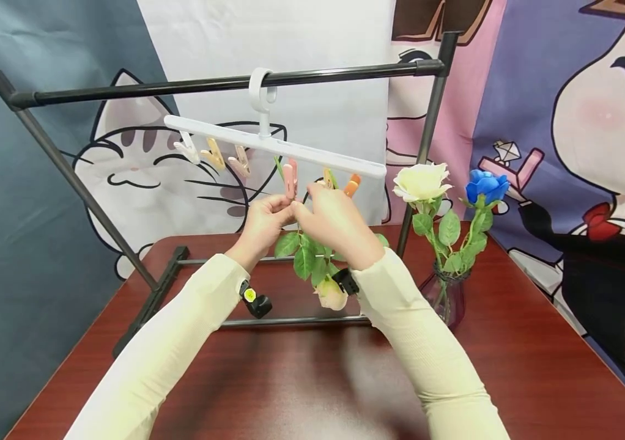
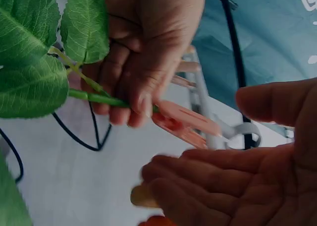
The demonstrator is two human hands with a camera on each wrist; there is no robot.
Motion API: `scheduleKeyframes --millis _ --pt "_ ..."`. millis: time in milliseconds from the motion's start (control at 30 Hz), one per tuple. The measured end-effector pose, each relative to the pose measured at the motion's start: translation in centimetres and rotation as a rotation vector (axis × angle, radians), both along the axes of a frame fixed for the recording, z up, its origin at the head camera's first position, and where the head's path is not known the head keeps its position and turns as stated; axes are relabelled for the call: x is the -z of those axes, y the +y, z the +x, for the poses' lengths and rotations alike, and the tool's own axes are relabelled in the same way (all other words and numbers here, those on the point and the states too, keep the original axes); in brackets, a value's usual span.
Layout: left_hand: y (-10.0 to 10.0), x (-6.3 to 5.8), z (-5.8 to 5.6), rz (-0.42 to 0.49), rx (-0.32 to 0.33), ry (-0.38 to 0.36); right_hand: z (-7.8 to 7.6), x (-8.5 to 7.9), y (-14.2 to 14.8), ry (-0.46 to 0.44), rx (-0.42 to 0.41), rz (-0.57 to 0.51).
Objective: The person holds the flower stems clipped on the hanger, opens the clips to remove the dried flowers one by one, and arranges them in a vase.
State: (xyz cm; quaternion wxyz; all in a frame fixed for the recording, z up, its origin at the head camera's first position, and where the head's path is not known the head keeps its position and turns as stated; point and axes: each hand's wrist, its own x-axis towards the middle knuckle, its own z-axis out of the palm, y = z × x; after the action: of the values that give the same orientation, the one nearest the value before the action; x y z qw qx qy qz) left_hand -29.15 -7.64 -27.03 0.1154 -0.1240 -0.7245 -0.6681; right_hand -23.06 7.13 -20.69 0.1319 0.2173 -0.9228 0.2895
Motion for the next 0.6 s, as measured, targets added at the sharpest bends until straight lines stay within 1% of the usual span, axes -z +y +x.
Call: scheduleKeyframes --millis 33,67,100,133,200,300,367,467,600 --pt "-0.1 0.0 0.0 -0.016 -0.010 -0.006 -0.4 -0.1 -0.4 -0.044 0.006 0.034" --pt "-0.1 0.1 0.0 -0.027 -0.017 -0.009 -0.9 -0.1 -0.7 -0.068 0.008 0.059" --pt "-0.2 0.1 0.0 -0.035 -0.024 -0.011 -1.3 -0.1 -1.1 -0.094 0.008 0.053" --pt "-0.2 0.1 0.0 -0.031 -0.025 -0.012 -1.6 -0.1 -1.4 -0.118 0.006 0.020" --pt "-0.3 0.0 0.0 -0.020 -0.027 -0.013 -2.2 -0.1 -2.0 -0.175 -0.005 -0.096" --pt "-0.2 0.0 0.0 0.009 -0.006 0.004 -3.0 0.0 -2.9 -0.266 -0.012 -0.328" --pt "-0.1 -0.1 0.0 0.009 0.010 0.010 -3.5 0.1 -3.4 -0.300 -0.007 -0.474" --pt "-0.1 -0.1 0.2 0.006 0.028 0.004 -4.0 0.4 -4.0 -0.297 -0.007 -0.636" --pt "-0.1 0.0 0.5 0.002 0.030 -0.013 -4.4 0.8 -4.5 -0.286 -0.036 -0.763"
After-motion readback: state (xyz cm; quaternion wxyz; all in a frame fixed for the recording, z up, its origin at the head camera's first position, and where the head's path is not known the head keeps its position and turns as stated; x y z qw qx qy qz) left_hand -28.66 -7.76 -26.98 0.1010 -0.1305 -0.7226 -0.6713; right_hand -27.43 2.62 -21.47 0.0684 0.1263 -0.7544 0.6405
